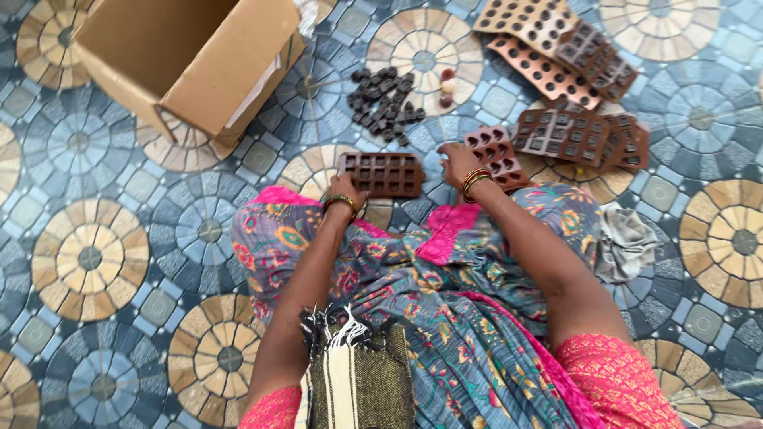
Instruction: The person sits on the floor and removes small, dark, square-shaped items from brown silicone molds. They pop the items out one by one and place them into a pile on the floor. The person handles multiple molds and continues the process throughout the clip.
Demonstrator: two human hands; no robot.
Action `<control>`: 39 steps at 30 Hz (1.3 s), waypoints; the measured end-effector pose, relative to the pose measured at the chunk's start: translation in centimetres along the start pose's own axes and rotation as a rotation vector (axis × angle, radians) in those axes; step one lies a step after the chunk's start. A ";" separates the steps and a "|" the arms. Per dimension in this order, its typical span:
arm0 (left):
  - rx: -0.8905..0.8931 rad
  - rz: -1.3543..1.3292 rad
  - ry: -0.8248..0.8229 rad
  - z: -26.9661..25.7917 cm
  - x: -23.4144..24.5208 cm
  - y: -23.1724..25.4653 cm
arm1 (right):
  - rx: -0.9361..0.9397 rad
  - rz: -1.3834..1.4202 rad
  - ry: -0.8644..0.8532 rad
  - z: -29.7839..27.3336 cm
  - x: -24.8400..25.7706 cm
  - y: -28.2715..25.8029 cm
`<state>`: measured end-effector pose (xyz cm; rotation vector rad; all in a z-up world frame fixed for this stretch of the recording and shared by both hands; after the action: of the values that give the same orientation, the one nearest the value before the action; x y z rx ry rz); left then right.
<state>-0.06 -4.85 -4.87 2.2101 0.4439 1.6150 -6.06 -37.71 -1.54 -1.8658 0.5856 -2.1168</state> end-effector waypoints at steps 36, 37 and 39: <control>-0.036 0.027 -0.021 -3.3 4.0 3.3 | -1.531 1.595 0.892 -1.8 9.0 16.1; -0.045 0.024 -0.016 -3.4 4.1 3.4 | -1.518 1.620 0.890 -1.8 9.0 15.9; -0.062 0.018 -0.008 -3.5 4.4 3.3 | -1.491 1.669 0.905 -1.8 9.1 15.8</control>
<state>-2.00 -5.40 1.38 2.1801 0.3683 1.6071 -10.25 -55.50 -0.90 0.2461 2.8556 -0.8516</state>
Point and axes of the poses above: each hand's wrist, its own z-axis towards the middle knuckle, its own x-axis out of the back of the hand, y = z × x, the point moved 4 cm from there along z, towards the middle knuckle, and after that the axes turned 6 degrees about y, right-handed, at the moved point
